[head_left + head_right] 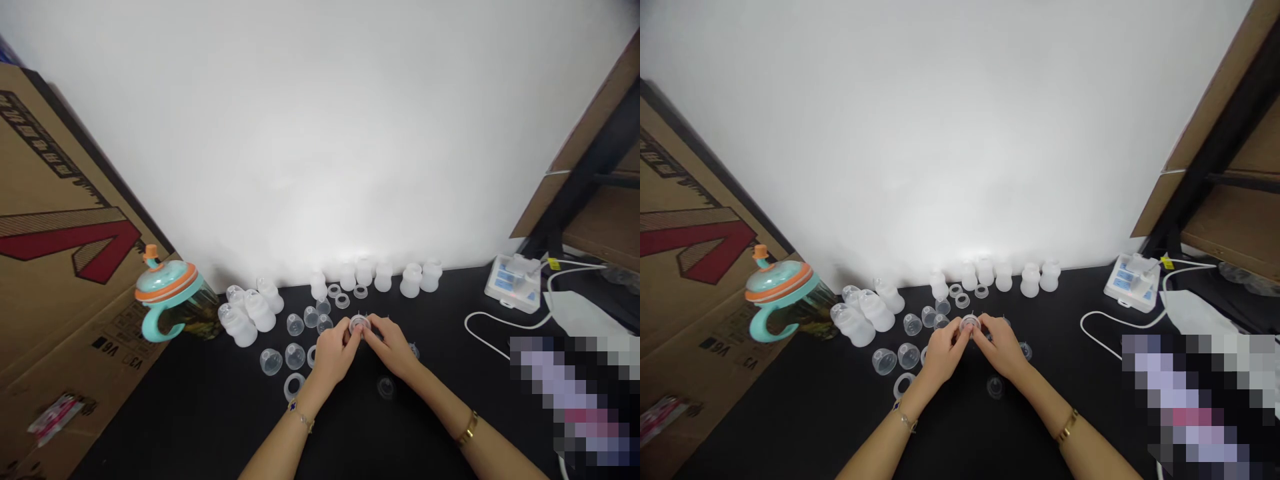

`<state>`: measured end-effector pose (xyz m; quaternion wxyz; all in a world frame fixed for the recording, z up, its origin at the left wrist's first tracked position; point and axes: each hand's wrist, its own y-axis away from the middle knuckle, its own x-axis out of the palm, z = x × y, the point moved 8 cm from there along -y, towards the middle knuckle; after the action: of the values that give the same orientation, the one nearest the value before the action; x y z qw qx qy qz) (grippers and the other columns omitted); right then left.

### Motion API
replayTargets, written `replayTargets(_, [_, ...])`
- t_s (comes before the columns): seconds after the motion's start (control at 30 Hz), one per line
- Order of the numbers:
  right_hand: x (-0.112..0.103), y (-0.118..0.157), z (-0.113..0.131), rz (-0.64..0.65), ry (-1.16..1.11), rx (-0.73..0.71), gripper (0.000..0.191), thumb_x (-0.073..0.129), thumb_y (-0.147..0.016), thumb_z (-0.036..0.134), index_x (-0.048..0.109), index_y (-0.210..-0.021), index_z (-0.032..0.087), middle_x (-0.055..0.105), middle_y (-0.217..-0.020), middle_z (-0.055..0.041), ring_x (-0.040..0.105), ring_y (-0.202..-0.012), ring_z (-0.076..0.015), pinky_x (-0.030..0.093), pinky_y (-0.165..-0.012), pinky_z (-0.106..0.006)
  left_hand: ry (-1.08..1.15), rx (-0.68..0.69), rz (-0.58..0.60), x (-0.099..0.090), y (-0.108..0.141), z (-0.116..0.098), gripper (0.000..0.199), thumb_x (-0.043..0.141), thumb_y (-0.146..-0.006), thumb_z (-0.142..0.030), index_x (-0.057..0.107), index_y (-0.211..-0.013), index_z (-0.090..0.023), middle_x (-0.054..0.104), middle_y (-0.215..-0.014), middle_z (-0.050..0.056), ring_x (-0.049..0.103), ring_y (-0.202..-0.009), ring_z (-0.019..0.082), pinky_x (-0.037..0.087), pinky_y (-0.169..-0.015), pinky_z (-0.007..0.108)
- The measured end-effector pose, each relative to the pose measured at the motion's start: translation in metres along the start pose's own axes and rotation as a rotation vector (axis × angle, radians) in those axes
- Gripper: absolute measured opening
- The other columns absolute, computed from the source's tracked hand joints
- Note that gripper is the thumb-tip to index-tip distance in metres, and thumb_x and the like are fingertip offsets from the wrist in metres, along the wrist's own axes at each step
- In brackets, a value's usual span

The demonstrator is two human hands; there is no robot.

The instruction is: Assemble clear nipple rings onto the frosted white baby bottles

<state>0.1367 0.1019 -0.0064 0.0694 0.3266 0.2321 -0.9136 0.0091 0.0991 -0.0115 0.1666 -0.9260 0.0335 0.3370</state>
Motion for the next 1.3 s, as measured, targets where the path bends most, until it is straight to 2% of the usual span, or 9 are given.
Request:
replayTargets(0.2, [0.0018, -0.0004, 0.0015, 0.013, -0.019, 0.006, 0.034, 0.041, -0.101, 0.039, 0.047, -0.072, 0.021, 0.054, -0.067, 0.0035, 0.051, -0.063, -0.0148, 0.036, -0.062, -0.027, 0.107, -0.009, -0.002, 0.0010, 0.0003, 0.0026, 0.042, 0.040, -0.098, -0.047, 0.047, -0.067, -0.020, 0.043, -0.055, -0.005, 0.041, -0.051, 0.012, 0.026, -0.053, 0.025])
replayTargets(0.43, [0.0022, 0.0009, 0.0048, 0.048, -0.058, -0.001, 0.036, 0.037, -0.103, 0.041, 0.050, -0.075, 0.022, 0.061, -0.073, 0.0009, 0.055, -0.069, -0.0170, 0.040, -0.068, -0.029, 0.311, -0.044, 0.009, 0.0039, 0.0001, 0.0050, 0.046, 0.040, -0.098, -0.049, 0.050, -0.066, -0.019, 0.043, -0.050, -0.006, 0.044, -0.048, 0.011, 0.029, -0.050, 0.024])
replayTargets(0.73, [0.0051, 0.0017, 0.0026, 0.050, -0.039, -0.014, 0.039, 0.033, -0.103, 0.043, 0.048, -0.073, 0.023, 0.058, -0.071, 0.0002, 0.055, -0.068, -0.0179, 0.039, -0.066, -0.029, 0.176, -0.007, -0.007, 0.0002, 0.0011, 0.0027, 0.048, 0.040, -0.097, -0.051, 0.045, -0.061, -0.020, 0.041, -0.050, -0.006, 0.042, -0.049, 0.011, 0.029, -0.052, 0.025])
replayTargets(1.03, [0.0015, 0.0023, 0.0079, 0.054, -0.014, -0.032, 0.037, 0.034, -0.103, 0.039, 0.049, -0.073, 0.022, 0.060, -0.071, -0.0011, 0.056, -0.069, -0.0189, 0.039, -0.067, -0.030, 0.184, 0.010, -0.024, 0.0001, -0.0001, 0.0036, 0.048, 0.044, -0.096, -0.046, 0.041, -0.056, -0.020, 0.037, -0.048, -0.006, 0.038, -0.049, 0.010, 0.025, -0.051, 0.026])
replayTargets(1.3, [0.0010, 0.0036, 0.0098, 0.019, -0.067, -0.032, 0.037, 0.035, -0.103, 0.040, 0.048, -0.072, 0.022, 0.059, -0.069, -0.0003, 0.055, -0.066, -0.0178, 0.039, -0.064, -0.030, 0.227, -0.001, -0.018, 0.0001, 0.0009, 0.0027, 0.046, 0.043, -0.096, -0.046, 0.047, -0.059, -0.019, 0.039, -0.049, -0.005, 0.040, -0.049, 0.011, 0.025, -0.051, 0.026])
